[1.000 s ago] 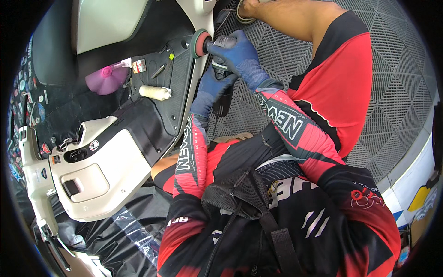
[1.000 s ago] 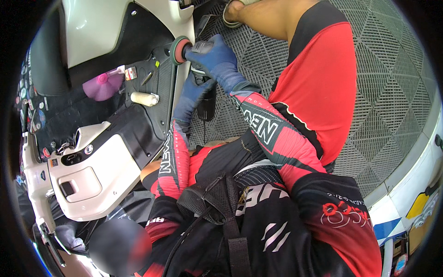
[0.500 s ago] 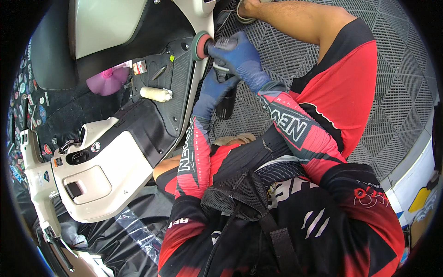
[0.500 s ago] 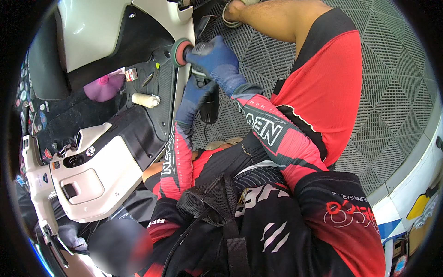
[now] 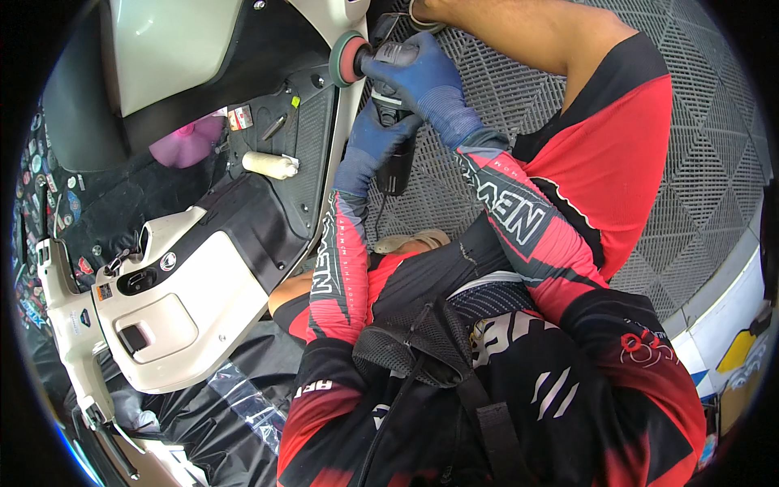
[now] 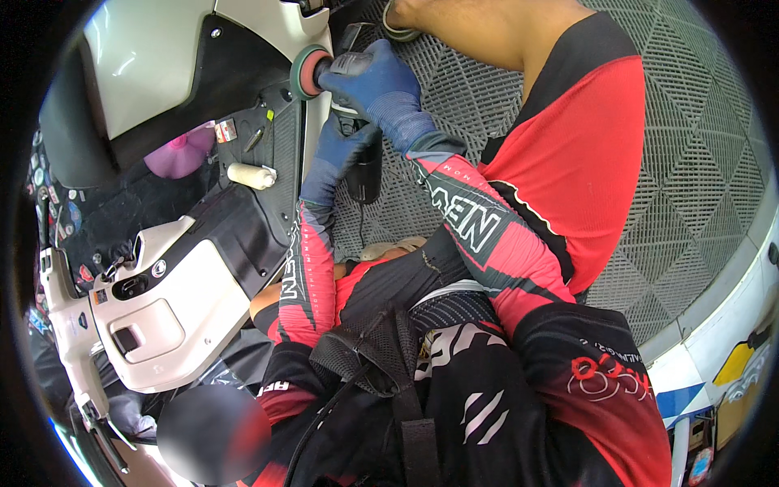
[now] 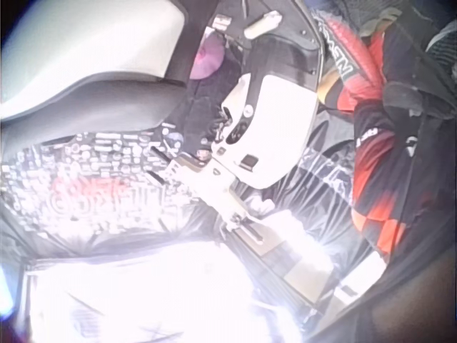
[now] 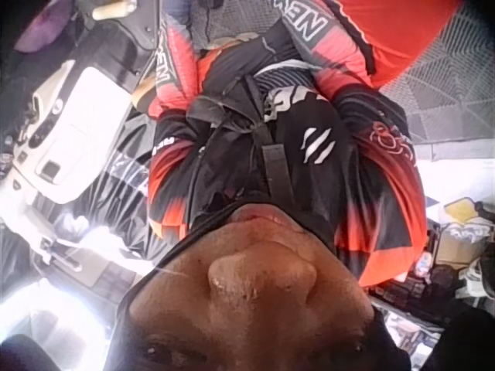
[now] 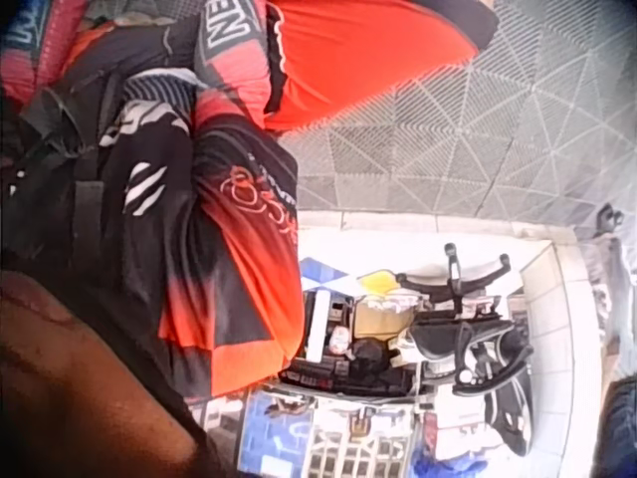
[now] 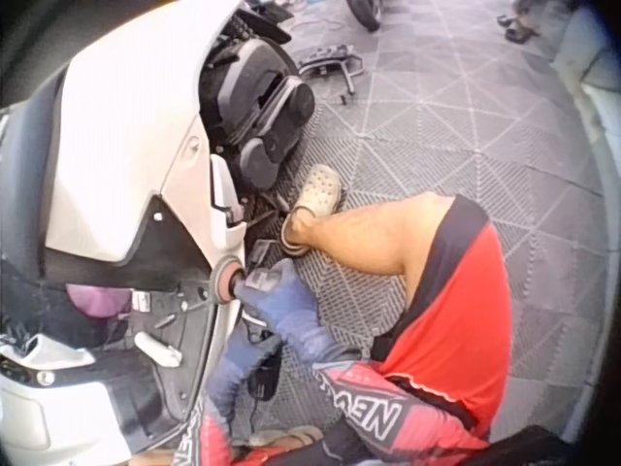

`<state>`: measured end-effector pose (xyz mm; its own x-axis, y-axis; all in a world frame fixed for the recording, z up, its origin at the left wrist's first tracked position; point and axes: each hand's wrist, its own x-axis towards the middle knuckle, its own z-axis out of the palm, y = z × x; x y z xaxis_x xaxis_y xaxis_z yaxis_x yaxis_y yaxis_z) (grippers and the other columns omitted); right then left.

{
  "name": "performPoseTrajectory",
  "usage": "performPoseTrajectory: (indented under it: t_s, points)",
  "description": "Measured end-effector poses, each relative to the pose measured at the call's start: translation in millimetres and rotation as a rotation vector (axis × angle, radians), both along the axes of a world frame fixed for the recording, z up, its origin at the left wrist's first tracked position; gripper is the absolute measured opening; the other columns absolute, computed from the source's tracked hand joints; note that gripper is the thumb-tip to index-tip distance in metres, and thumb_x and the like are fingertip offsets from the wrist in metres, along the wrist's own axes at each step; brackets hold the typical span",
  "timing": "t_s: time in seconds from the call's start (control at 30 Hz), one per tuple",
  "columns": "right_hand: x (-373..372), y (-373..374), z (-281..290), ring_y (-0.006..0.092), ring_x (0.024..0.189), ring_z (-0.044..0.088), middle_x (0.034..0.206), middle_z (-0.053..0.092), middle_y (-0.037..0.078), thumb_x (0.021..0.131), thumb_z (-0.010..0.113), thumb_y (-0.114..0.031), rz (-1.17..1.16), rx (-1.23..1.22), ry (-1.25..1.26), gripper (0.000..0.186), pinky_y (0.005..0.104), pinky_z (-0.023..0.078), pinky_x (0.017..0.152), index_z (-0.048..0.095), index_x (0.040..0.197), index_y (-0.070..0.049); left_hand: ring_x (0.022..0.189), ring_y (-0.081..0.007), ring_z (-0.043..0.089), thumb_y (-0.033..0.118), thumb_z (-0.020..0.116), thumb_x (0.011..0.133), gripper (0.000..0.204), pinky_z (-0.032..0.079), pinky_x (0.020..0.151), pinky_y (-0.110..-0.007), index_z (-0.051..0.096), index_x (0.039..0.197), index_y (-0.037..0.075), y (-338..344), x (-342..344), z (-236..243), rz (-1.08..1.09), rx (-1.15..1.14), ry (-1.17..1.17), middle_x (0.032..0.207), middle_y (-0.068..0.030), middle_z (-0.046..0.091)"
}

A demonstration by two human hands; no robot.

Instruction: The person uses a rotary polisher to buff the side panel of a white motorcycle, then wipes the area with a cloth. The person applies a liquid from a bottle onto the cloth and continues wiping the panel.

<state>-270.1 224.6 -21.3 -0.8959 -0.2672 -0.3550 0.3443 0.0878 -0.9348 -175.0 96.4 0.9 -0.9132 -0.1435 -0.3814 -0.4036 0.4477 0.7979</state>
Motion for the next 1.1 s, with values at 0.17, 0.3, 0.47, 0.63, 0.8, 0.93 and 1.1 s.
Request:
performPoseTrajectory:
  t_s: [0.17, 0.3, 0.47, 0.63, 0.8, 0.93, 1.1]
  points:
    - [20.5, -7.4, -8.7, 0.0358, 0.096, 0.072, 0.103, 0.071, 0.020, 0.063, 0.088, -0.059, 0.008, -0.021, -0.018, 0.082, 0.0455, 0.057, 0.087, 0.056, 0.114, -0.002, 0.101, -0.0162, 0.066, 0.024, 0.078, 0.090, 0.048, 0.053, 0.093, -0.034, 0.061, 0.129, 0.002, -9.3, 26.2, -6.6, 0.009, 0.009, -0.097, 0.115, -0.0061, 0.071]
    - [56.6, -22.1, -12.2, 0.0361, 0.097, 0.071, 0.103, 0.070, 0.019, 0.064, 0.090, -0.057, 0.039, -0.023, -0.053, 0.082, 0.0455, 0.056, 0.088, 0.055, 0.115, -0.003, 0.101, -0.0169, 0.067, 0.026, 0.080, 0.088, 0.051, 0.053, 0.094, -0.035, 0.061, 0.129, 0.002, -29.4, 65.1, -17.1, 0.002, -0.101, -0.117, 0.115, -0.0066, 0.071]
    - [51.7, -22.9, -17.8, 0.0338, 0.094, 0.072, 0.102, 0.071, 0.017, 0.064, 0.091, -0.057, -0.053, -0.088, -0.046, 0.082, 0.0443, 0.057, 0.086, 0.056, 0.116, -0.005, 0.107, -0.0175, 0.066, 0.025, 0.082, 0.086, 0.056, 0.052, 0.097, -0.034, 0.060, 0.131, 0.002, -35.7, 51.7, -17.0, -0.033, -0.192, -0.189, 0.119, -0.0073, 0.070]
    - [2.3, -3.1, -6.3, 0.0344, 0.097, 0.073, 0.105, 0.072, 0.019, 0.063, 0.090, -0.057, -0.086, -0.006, 0.024, 0.083, 0.0444, 0.057, 0.086, 0.057, 0.117, -0.003, 0.109, -0.0169, 0.066, 0.019, 0.079, 0.089, 0.053, 0.051, 0.099, -0.033, 0.057, 0.134, 0.001, -14.6, -1.0, -8.8, -0.046, -0.016, -0.094, 0.123, -0.0070, 0.069]
    - [3.3, 4.5, -1.5, 0.0362, 0.100, 0.073, 0.106, 0.072, 0.022, 0.064, 0.089, -0.058, 0.052, 0.052, -0.004, 0.083, 0.0447, 0.057, 0.089, 0.056, 0.115, 0.000, 0.110, -0.0178, 0.065, 0.025, 0.078, 0.091, 0.054, 0.051, 0.099, -0.035, 0.057, 0.135, 0.001, -0.8, 7.6, -5.3, -0.049, -0.051, -0.120, 0.124, -0.0076, 0.069]
    - [45.4, -13.8, -11.5, 0.0365, 0.104, 0.071, 0.107, 0.071, 0.022, 0.064, 0.088, -0.059, 0.101, -0.016, -0.044, 0.084, 0.0447, 0.055, 0.091, 0.054, 0.114, 0.000, 0.096, -0.0156, 0.067, 0.025, 0.082, 0.086, 0.047, 0.054, 0.088, -0.033, 0.063, 0.123, 0.002, -13.7, 60.9, -20.1, 0.069, -0.019, -0.078, 0.109, -0.0058, 0.071]
    - [83.1, -14.5, -10.4, 0.0379, 0.103, 0.070, 0.112, 0.070, 0.022, 0.068, 0.087, -0.057, 0.147, 0.030, -0.221, 0.088, 0.0440, 0.055, 0.092, 0.050, 0.126, 0.000, 0.091, -0.0141, 0.068, 0.023, 0.083, 0.085, 0.048, 0.055, 0.085, -0.032, 0.063, 0.123, 0.002, -21.3, 102.1, -22.8, 0.099, 0.102, -0.180, 0.105, -0.0057, 0.073]
